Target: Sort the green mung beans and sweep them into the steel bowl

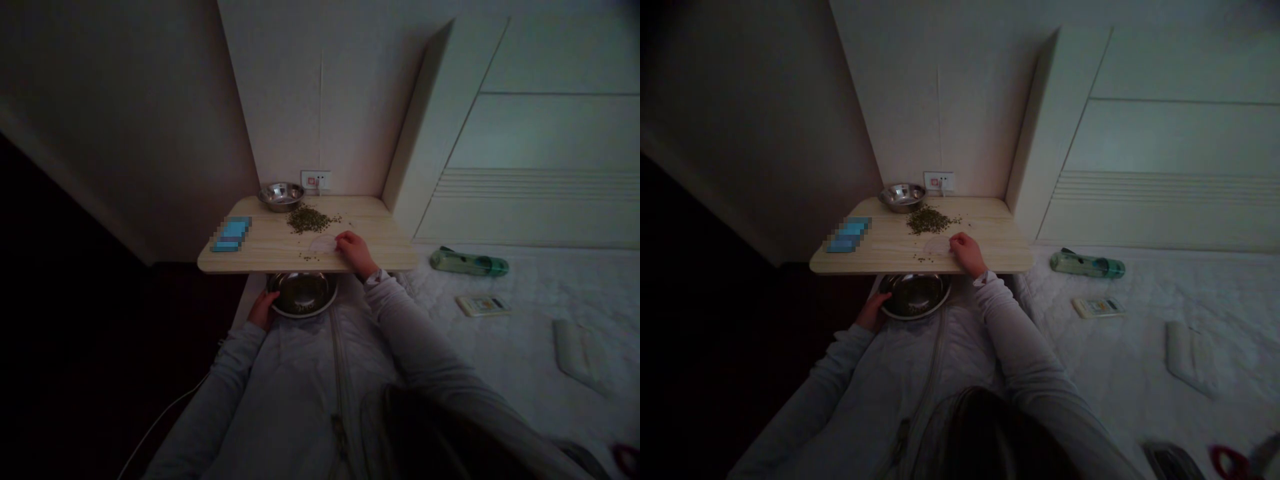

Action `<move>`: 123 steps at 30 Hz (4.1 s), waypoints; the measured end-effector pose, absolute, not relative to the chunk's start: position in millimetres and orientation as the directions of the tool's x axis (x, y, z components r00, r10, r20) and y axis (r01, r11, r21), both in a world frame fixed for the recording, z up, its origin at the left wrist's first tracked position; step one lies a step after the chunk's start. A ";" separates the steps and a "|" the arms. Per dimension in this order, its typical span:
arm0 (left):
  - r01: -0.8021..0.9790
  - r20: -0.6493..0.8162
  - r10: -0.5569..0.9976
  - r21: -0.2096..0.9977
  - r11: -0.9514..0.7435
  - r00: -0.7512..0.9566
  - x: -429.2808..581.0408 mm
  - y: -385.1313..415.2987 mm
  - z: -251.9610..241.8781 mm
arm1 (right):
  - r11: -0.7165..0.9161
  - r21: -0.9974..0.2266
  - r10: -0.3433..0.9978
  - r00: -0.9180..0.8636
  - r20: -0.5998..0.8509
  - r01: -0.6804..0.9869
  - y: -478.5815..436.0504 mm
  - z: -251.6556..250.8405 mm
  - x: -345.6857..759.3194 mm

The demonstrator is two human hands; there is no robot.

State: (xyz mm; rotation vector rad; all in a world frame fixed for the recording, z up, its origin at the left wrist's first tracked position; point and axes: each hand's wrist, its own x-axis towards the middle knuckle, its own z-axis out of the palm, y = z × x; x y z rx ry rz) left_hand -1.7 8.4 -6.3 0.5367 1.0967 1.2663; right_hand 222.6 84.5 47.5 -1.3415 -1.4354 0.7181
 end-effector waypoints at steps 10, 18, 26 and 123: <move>-0.464 -0.337 0.938 0.846 0.262 -0.085 -0.5 6.8 -1.2 | 0.196 -0.906 0.956 0.132 0.261 0.374 86.0 46.3 223.3; -0.478 -0.363 0.929 0.830 0.287 -0.073 -1.2 8.0 -5.3 | 0.209 -0.919 0.957 0.123 0.263 0.335 88.7 43.3 223.9; -0.496 -0.338 0.940 0.825 0.270 -0.052 -2.0 8.4 -6.9 | 0.210 -0.913 0.956 0.122 0.267 0.350 88.5 44.0 223.9; -0.421 -0.291 0.955 0.874 0.243 -0.053 -2.8 9.2 -11.9 | 0.236 -0.896 0.971 -0.055 0.233 0.375 85.5 44.1 222.7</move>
